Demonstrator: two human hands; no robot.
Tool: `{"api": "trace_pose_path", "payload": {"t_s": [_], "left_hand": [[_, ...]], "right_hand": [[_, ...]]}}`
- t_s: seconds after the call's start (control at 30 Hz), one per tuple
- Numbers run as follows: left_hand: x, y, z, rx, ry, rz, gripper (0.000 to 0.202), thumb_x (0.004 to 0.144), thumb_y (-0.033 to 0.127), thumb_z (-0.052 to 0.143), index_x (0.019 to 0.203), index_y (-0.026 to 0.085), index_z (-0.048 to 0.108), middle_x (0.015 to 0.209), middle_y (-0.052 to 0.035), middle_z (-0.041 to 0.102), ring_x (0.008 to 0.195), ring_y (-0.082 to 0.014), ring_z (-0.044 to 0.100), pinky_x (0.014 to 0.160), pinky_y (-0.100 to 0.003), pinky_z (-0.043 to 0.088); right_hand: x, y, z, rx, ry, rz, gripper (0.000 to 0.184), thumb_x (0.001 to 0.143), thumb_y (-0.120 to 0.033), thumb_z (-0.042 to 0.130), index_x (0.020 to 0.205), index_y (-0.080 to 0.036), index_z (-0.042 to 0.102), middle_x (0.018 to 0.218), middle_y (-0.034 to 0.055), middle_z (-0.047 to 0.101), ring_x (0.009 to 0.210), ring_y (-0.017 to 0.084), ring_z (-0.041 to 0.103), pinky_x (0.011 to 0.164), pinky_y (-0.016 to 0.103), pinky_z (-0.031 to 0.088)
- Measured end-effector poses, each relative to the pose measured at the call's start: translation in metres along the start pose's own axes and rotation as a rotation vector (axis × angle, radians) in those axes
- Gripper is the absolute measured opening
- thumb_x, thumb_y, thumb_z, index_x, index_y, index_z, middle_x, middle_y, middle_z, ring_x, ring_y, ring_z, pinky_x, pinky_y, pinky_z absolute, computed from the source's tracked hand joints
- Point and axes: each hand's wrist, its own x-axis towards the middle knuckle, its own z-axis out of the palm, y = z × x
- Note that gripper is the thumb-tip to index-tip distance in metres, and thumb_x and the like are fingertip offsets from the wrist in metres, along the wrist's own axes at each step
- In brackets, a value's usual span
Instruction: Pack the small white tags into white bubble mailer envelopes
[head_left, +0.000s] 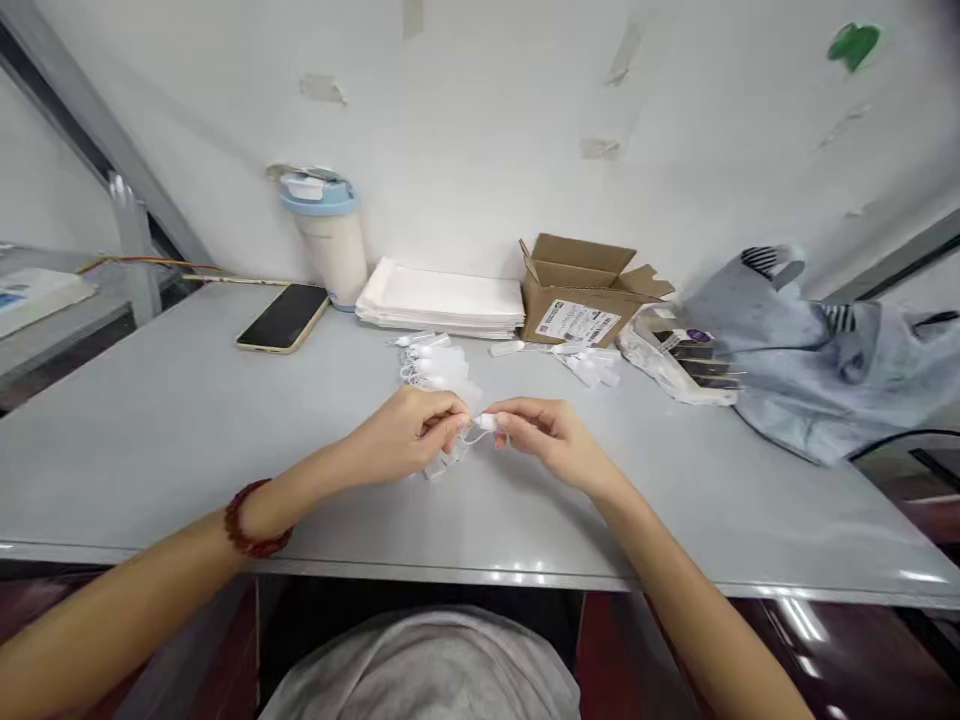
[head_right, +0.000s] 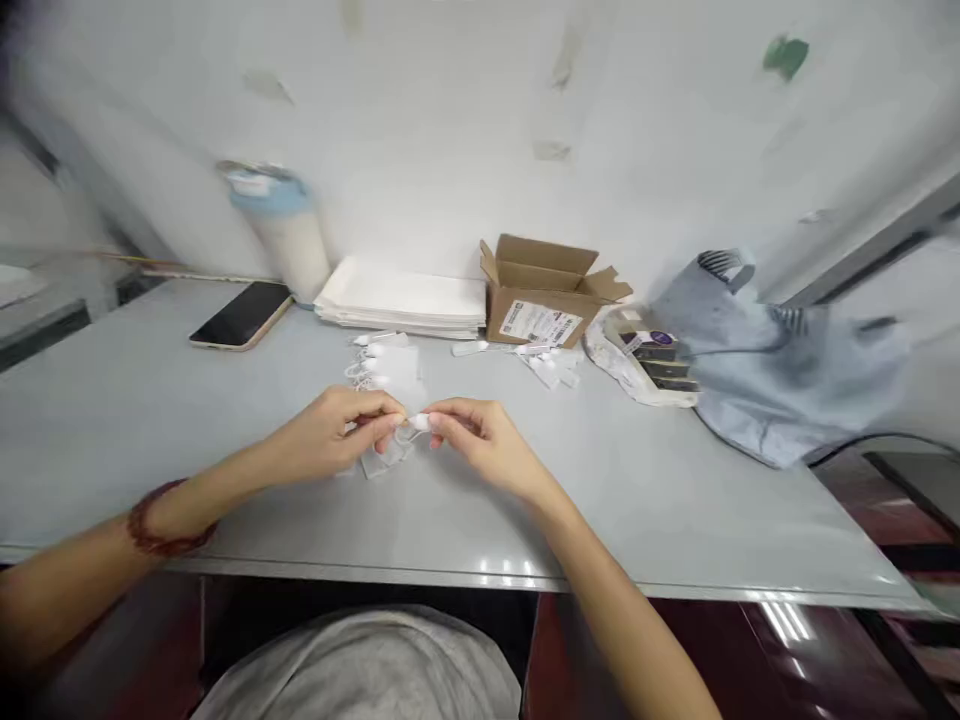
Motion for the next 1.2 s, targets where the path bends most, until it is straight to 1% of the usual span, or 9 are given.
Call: {"api": "trace_pose_path", "payload": {"t_s": [0.23, 0.47, 0.57, 0.67, 0.73, 0.97, 1.2], "left_hand": [[-0.004, 0.000, -0.002, -0.023, 0.007, 0.006, 0.024, 0.090, 0.027, 0.046, 0.077, 0.014, 0.063, 0.057, 0.0030, 0.058, 0.046, -0.0070, 0.043, 0.047, -0.019, 0.034], [-0.001, 0.007, -0.016, -0.116, -0.044, -0.065, 0.036, 0.093, 0.034, 0.042, 0.069, 0.014, 0.060, 0.057, 0.0027, 0.054, 0.045, -0.0059, 0.041, 0.047, -0.019, 0.035], [-0.001, 0.007, -0.019, -0.136, -0.043, -0.071, 0.030, 0.091, 0.034, 0.047, 0.076, 0.013, 0.063, 0.059, 0.0029, 0.056, 0.046, -0.0060, 0.042, 0.047, -0.019, 0.035], [-0.002, 0.006, -0.017, -0.146, -0.052, -0.058, 0.024, 0.088, 0.032, 0.052, 0.081, 0.014, 0.066, 0.060, 0.0028, 0.058, 0.049, -0.0065, 0.045, 0.047, -0.018, 0.035], [-0.002, 0.005, -0.016, -0.144, -0.054, -0.057, 0.024, 0.087, 0.032, 0.052, 0.080, 0.014, 0.066, 0.059, 0.0027, 0.058, 0.049, -0.0065, 0.045, 0.047, -0.017, 0.035], [-0.003, -0.001, -0.011, -0.132, -0.070, -0.086, 0.023, 0.087, 0.030, 0.051, 0.078, 0.013, 0.064, 0.059, 0.0018, 0.059, 0.049, -0.0069, 0.044, 0.046, -0.018, 0.034], [-0.002, -0.001, -0.007, -0.156, -0.073, -0.078, 0.022, 0.087, 0.027, 0.050, 0.074, 0.014, 0.062, 0.056, 0.0035, 0.057, 0.044, -0.0052, 0.041, 0.044, -0.017, 0.033]], "right_hand": [[0.000, -0.002, -0.002, -0.002, -0.005, -0.002, 0.031, 0.089, -0.039, 0.053, 0.099, -0.015, 0.070, 0.068, -0.0004, 0.058, 0.056, 0.008, 0.037, 0.054, 0.025, 0.029], [0.000, -0.003, -0.002, 0.038, 0.009, -0.043, 0.029, 0.089, -0.039, 0.055, 0.096, -0.016, 0.071, 0.065, -0.0015, 0.057, 0.054, 0.007, 0.035, 0.052, 0.024, 0.029], [0.001, -0.002, -0.001, 0.046, 0.002, -0.042, 0.029, 0.089, -0.039, 0.055, 0.096, -0.016, 0.071, 0.065, -0.0016, 0.057, 0.054, 0.007, 0.035, 0.052, 0.024, 0.029], [0.001, -0.003, 0.000, 0.034, 0.012, -0.041, 0.028, 0.089, -0.039, 0.054, 0.094, -0.016, 0.071, 0.065, -0.0018, 0.057, 0.053, 0.007, 0.034, 0.052, 0.024, 0.029], [0.001, -0.004, 0.001, 0.018, 0.018, -0.041, 0.029, 0.089, -0.039, 0.054, 0.094, -0.016, 0.071, 0.065, -0.0020, 0.057, 0.053, 0.007, 0.034, 0.051, 0.024, 0.028], [0.001, -0.002, 0.003, -0.080, 0.019, -0.047, 0.028, 0.090, -0.036, 0.052, 0.096, -0.016, 0.071, 0.067, -0.0008, 0.059, 0.059, 0.009, 0.042, 0.056, 0.025, 0.032], [0.001, 0.000, 0.005, -0.076, 0.020, -0.027, 0.030, 0.090, -0.036, 0.052, 0.099, -0.015, 0.070, 0.066, -0.0017, 0.057, 0.055, 0.007, 0.037, 0.054, 0.024, 0.030]]}}
